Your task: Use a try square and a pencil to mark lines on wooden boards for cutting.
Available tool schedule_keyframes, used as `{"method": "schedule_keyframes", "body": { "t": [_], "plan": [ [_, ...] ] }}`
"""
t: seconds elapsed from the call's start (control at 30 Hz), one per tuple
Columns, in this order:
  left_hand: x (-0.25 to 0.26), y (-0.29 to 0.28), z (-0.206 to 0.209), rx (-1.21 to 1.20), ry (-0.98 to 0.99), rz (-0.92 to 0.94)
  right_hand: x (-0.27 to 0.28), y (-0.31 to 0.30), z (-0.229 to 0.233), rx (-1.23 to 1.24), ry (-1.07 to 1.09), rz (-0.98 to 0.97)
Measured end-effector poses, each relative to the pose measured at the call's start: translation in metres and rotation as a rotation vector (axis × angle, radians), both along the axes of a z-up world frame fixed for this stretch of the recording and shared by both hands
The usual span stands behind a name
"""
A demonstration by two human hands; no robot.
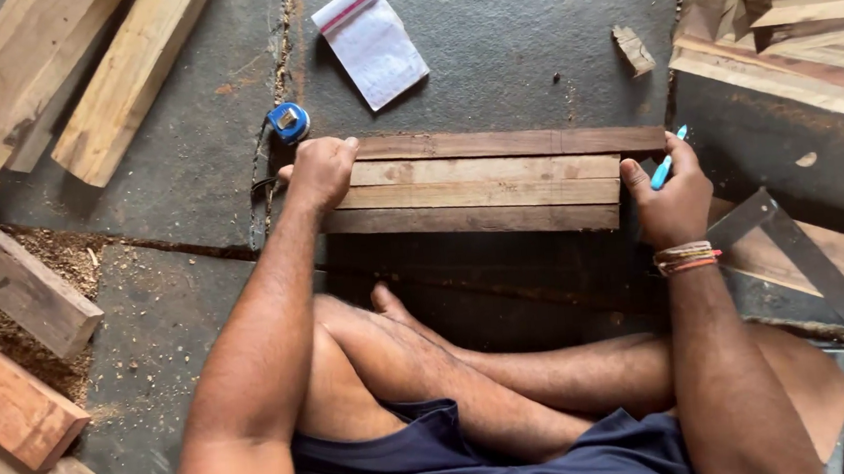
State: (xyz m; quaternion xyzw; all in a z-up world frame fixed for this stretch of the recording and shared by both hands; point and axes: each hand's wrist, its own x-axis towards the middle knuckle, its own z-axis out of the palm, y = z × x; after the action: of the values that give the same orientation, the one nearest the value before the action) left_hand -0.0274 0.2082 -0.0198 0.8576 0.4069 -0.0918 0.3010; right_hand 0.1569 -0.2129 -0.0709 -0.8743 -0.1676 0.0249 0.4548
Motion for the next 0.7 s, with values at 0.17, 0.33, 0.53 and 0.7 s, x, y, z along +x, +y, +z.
{"method": "schedule_keyframes", "body": {
  "t": [0.17, 0.33, 0.53, 0.7],
  "plan": [
    [0.009, 0.001, -0.016, 0.071, -0.173, -0.050, 0.018, -0.009, -0.015, 0.145, 0.058, 0.048],
    [0.023, -0.005, -0.010, 0.080, -0.305, -0.161, 0.025, -0.014, -0.025, 0.301, 0.095, 0.153],
    [0.021, -0.006, 0.016, 0.047, -0.086, -0.230, 0.010, -0.003, -0.021, 0.133, 0.018, 0.118],
    [0.006, -0.004, 0.028, -0.004, 0.173, 0.110, -0.026, 0.008, -0.001, 0.018, 0.020, -0.080]
  ]
}}
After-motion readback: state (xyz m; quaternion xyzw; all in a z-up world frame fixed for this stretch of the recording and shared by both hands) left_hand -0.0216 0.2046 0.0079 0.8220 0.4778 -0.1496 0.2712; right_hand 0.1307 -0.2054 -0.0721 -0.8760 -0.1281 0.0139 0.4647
